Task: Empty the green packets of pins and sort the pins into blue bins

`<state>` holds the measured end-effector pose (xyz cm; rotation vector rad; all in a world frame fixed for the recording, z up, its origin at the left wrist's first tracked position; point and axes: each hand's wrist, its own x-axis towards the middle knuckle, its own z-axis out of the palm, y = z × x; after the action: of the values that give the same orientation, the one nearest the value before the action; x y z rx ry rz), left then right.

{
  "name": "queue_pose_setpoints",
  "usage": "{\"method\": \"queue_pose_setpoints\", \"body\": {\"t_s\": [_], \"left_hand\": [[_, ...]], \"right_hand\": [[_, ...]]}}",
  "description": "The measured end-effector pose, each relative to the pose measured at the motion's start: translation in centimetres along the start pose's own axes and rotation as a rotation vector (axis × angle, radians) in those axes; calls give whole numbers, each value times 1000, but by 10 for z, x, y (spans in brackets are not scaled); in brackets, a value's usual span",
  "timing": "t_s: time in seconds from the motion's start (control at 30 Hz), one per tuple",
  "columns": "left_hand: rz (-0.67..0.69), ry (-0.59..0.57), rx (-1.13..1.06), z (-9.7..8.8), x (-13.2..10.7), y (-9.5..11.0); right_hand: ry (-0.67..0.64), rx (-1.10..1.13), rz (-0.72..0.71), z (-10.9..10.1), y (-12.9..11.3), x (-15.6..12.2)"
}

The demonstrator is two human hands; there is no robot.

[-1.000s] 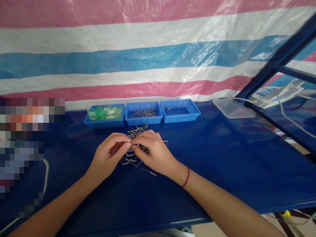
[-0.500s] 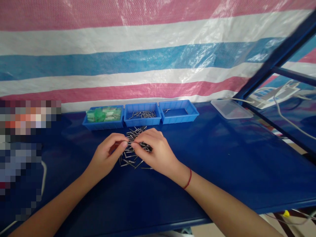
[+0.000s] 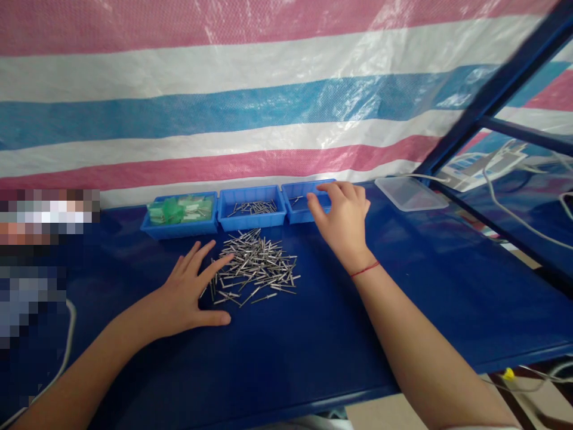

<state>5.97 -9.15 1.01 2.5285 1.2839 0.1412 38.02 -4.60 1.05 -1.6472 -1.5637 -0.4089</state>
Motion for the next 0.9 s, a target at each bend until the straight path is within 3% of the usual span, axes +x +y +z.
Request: {"method": "queue_pose_setpoints", "body": {"t_s": [0.2,0.37,0.43,0.9], "left_hand": [[24,75,26,25,9,8],[97,163,-68,32,22,15],[139,177,-110,33,27,16],[155,209,-204,36,31,14]], "right_hand": [[-153,258,-254,-18,-39,-7],[-487,412,-480,-14,-51,-17],[-561,436,-526,-9,-53,-22],[-580,512,-571,5,-67,-42]]}}
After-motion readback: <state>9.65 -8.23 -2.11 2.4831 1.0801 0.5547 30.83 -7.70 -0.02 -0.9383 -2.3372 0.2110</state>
